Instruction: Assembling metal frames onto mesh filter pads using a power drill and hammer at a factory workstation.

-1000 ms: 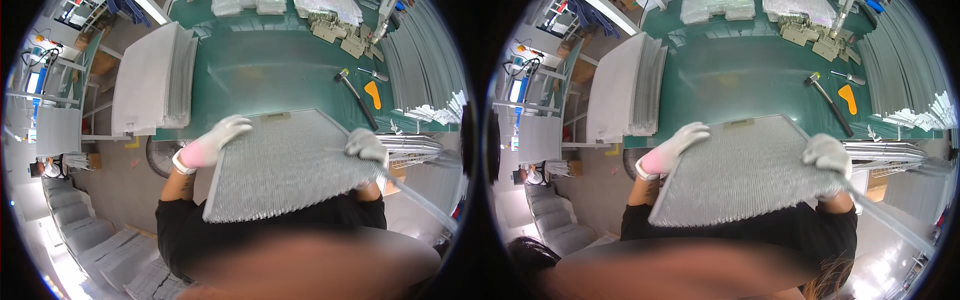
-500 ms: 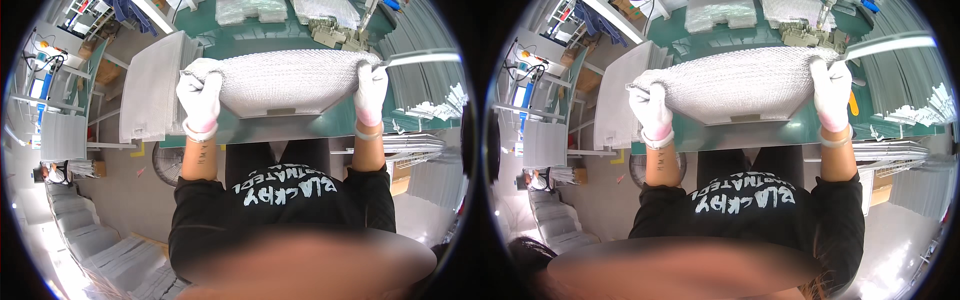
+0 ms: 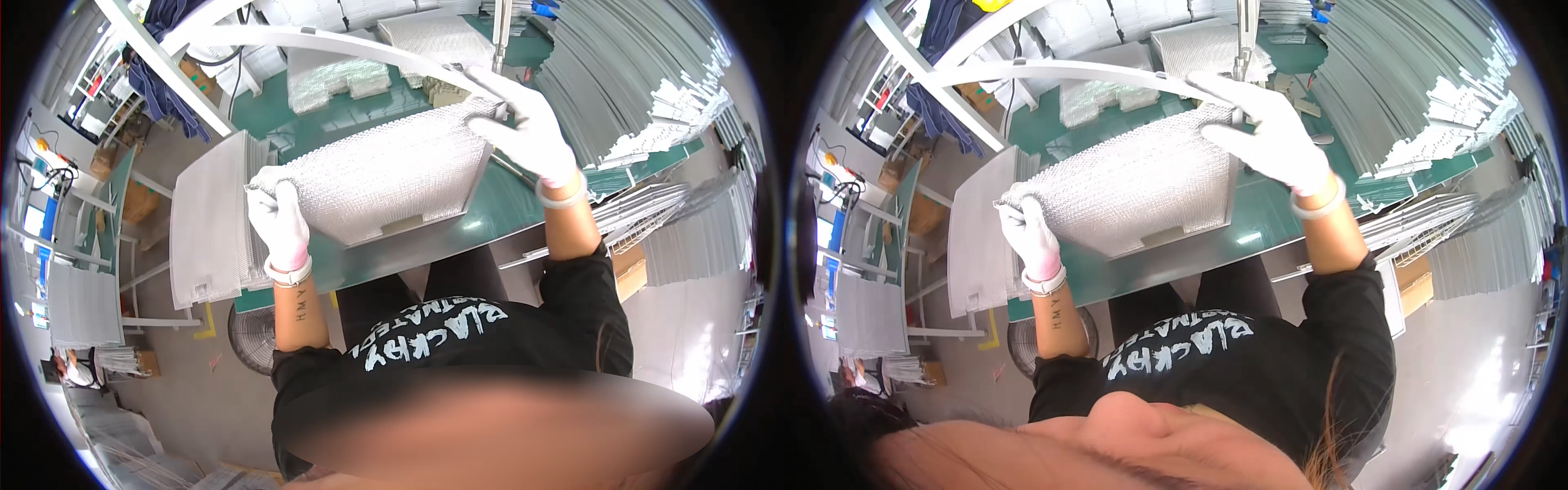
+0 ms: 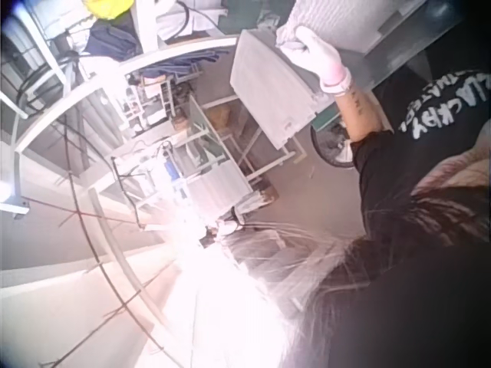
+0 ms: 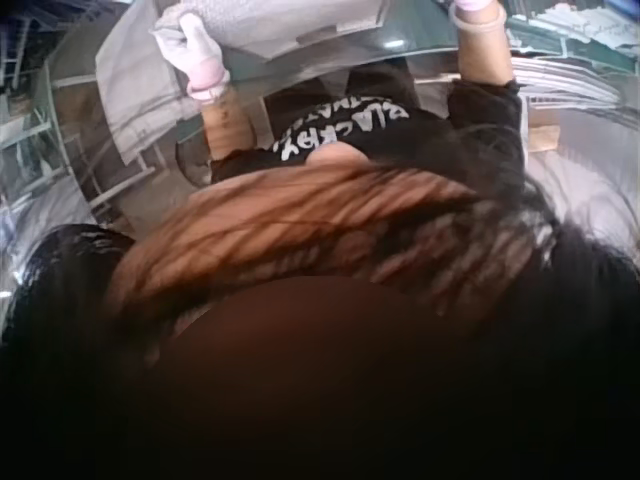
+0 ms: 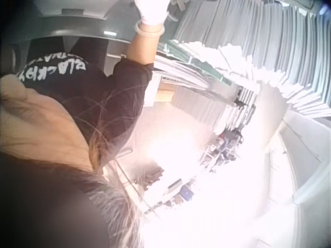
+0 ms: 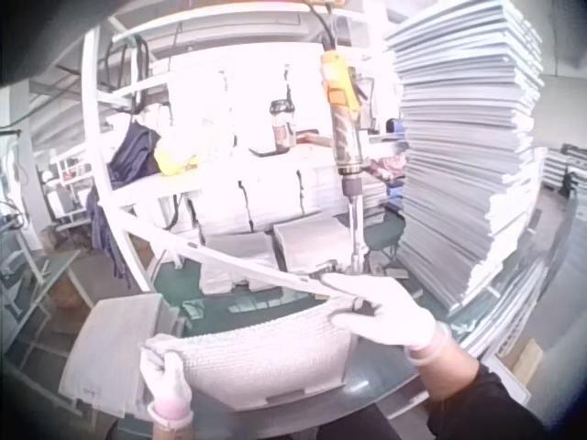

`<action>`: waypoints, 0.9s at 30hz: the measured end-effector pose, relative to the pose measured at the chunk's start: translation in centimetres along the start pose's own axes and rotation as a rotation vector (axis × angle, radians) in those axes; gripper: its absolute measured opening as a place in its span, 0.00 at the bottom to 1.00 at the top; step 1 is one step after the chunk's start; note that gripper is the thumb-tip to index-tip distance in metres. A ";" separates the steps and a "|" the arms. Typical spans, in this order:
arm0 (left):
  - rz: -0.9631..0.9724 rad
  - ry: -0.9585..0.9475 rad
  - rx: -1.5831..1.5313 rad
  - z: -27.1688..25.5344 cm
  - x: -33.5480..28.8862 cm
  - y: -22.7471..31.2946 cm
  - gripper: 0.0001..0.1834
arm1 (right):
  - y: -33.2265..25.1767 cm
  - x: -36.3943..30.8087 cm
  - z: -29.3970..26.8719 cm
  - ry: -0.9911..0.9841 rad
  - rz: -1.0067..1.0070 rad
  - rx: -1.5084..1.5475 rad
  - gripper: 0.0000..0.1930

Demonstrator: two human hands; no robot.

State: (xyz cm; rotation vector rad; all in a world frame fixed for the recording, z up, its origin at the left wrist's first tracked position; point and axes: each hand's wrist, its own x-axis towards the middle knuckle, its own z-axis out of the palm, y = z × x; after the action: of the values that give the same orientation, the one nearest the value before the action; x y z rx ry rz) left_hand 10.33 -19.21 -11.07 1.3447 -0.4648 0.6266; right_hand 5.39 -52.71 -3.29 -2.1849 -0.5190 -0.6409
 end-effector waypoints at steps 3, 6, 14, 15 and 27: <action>-0.066 0.000 -0.075 -0.1 -0.2 0.2 0.07 | 0.1 1.8 -2.1 -0.080 -0.337 0.042 0.23; -0.087 0.026 -0.073 0.4 -0.2 0.6 0.08 | -1.3 2.6 -4.5 -0.179 -0.367 -0.128 0.21; -0.075 0.008 -0.083 0.0 -0.4 0.3 0.11 | -1.8 2.9 -4.7 -0.303 -0.395 -0.104 0.23; -0.082 0.015 -0.070 0.0 -0.5 0.3 0.12 | -2.0 3.1 -5.0 -0.380 -0.464 -0.099 0.23; -0.154 -0.430 0.256 -1.3 1.7 5.9 0.12 | -6.1 5.4 -1.4 -0.597 -0.318 -0.119 0.07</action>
State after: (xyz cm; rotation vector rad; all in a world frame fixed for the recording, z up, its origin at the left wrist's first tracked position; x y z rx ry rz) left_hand 7.67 -17.04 -5.84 1.7518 -0.6338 0.2706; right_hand 5.91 -49.30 4.19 -2.4205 -1.1803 -0.1625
